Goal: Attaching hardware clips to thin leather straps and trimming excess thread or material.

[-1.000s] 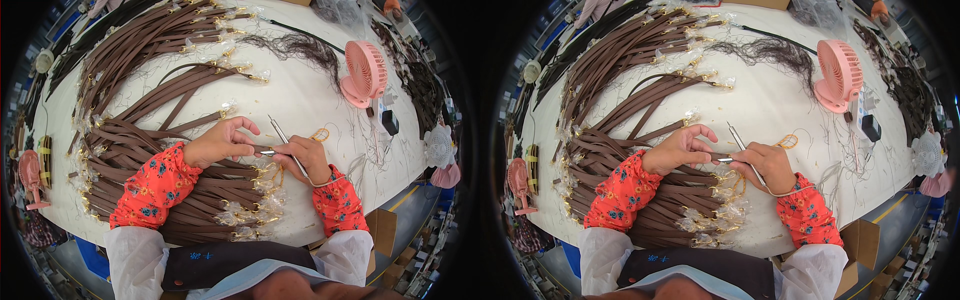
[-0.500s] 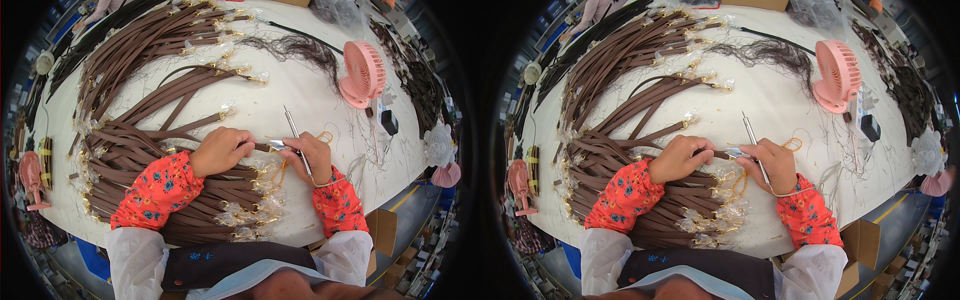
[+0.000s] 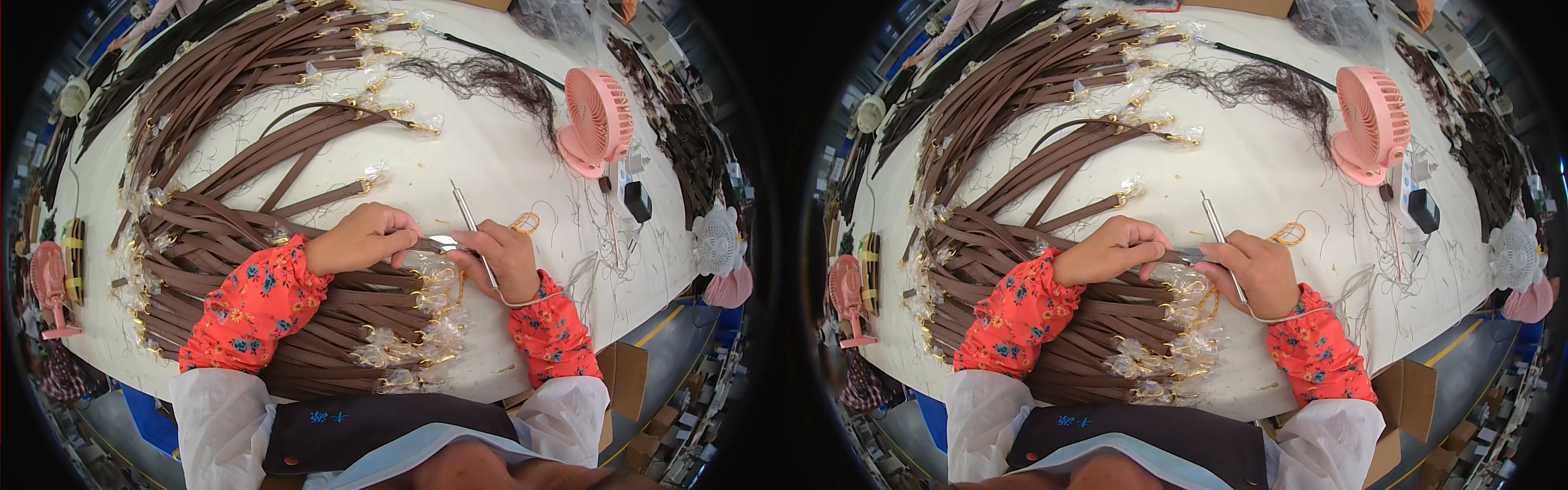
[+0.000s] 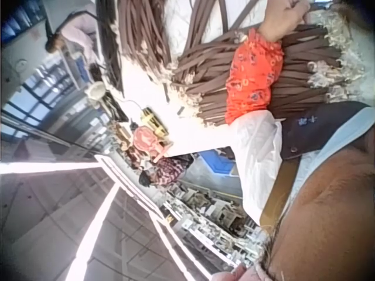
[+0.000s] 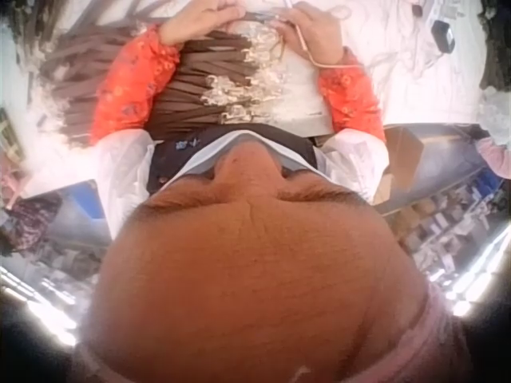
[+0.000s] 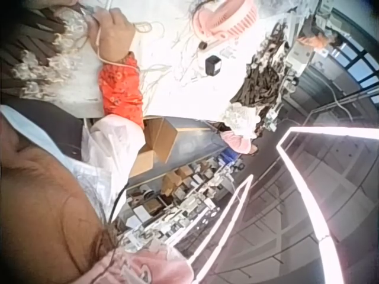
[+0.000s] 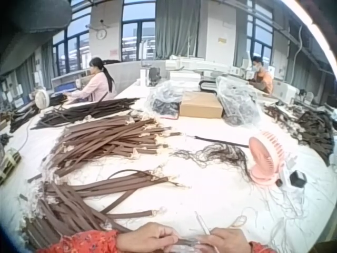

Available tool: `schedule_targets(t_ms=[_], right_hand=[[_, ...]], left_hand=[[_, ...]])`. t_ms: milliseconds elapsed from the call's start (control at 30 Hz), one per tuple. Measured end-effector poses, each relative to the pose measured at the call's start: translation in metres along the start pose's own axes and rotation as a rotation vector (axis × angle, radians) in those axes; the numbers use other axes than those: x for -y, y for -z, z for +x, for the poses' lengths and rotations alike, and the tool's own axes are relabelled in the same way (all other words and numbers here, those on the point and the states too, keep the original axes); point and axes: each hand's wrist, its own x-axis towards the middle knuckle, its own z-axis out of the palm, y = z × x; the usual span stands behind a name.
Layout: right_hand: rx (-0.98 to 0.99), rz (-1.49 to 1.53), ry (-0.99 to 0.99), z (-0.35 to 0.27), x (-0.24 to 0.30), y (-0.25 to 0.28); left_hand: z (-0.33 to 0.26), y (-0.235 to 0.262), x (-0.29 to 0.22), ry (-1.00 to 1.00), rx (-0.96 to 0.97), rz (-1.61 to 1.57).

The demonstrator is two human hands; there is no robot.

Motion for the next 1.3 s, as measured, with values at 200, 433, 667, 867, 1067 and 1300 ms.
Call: schedule_targets(t_ms=[200, 433, 667, 867, 1067, 1300], right_hand=[[-0.005, 0.033, -0.017, 0.000, -0.002, 0.000], [-0.079, -0.119, -0.141, -0.004, -0.013, 0.007], [-0.097, -0.255, -0.093, -0.004, -0.020, 0.018], [-0.129, 0.459, -0.338, -0.009, 0.005, 0.013], [-0.072, 0.948, -0.355, -0.018, 0.005, 0.012], [0.021, 0.664, -0.151, -0.010, 0.006, 0.013]], left_hand=[[0.000, -0.002, 0.000, 0.034, -0.030, -0.016], [-0.005, -0.015, -0.005, -0.136, -0.202, 0.439], [-0.005, -0.019, -0.004, -0.462, -0.341, 0.724], [-0.004, -0.019, -0.001, -0.526, -0.370, 0.815], [-0.004, -0.019, -0.001, -0.526, -0.376, 0.791], [-0.004, -0.019, -0.001, -0.530, -0.373, 0.794]])
